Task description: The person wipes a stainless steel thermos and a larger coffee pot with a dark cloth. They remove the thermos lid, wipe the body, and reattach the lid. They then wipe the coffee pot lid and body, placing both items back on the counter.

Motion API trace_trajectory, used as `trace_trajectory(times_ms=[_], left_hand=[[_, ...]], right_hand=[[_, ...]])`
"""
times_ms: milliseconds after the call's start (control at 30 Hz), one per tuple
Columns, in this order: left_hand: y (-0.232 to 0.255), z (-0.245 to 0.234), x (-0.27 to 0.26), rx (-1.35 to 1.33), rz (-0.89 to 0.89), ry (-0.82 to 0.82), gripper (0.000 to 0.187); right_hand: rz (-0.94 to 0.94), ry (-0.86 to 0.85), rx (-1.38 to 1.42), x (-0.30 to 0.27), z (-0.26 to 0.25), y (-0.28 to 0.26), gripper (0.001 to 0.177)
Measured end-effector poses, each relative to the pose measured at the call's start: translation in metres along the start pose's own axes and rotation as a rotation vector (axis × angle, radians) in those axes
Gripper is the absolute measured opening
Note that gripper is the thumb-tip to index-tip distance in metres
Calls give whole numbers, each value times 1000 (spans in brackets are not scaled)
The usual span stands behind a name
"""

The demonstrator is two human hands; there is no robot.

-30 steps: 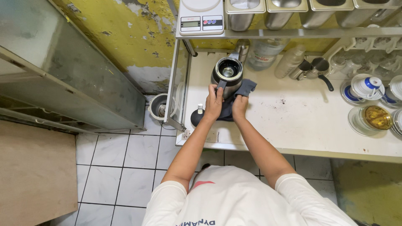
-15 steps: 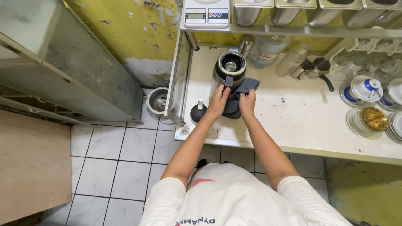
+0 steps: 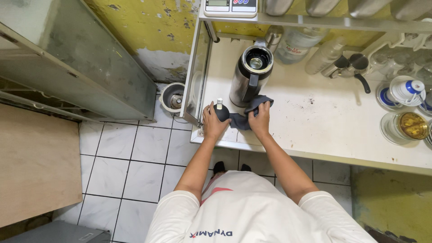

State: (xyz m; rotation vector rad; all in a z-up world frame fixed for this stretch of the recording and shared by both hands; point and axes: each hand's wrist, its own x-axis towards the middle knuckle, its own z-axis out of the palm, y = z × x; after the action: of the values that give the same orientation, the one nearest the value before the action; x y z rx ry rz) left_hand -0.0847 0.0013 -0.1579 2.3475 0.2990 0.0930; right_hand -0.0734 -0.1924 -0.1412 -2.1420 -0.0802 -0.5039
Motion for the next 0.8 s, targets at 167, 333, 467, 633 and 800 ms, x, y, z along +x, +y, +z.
trace_trajectory(times_ms=[167,333,467,633,800], left_hand=[[-3,3,4,94,22,-53,126],[-9,10,12,35,4,-41,117],[5,-3,18,-106,42,111,111],[53,-49,20,-248,237,294,106],[115,-86,24,-319,348,323,107]], right_hand=[[14,-223,-191,-7,5,-3,25],[5,-359,-335,-2,-5,-14,21],[-98,-178,-332,9,-22,-26,10],[15,122,-99,27,-46,-39,6],[-110,273,144,70,-59,-36,31]])
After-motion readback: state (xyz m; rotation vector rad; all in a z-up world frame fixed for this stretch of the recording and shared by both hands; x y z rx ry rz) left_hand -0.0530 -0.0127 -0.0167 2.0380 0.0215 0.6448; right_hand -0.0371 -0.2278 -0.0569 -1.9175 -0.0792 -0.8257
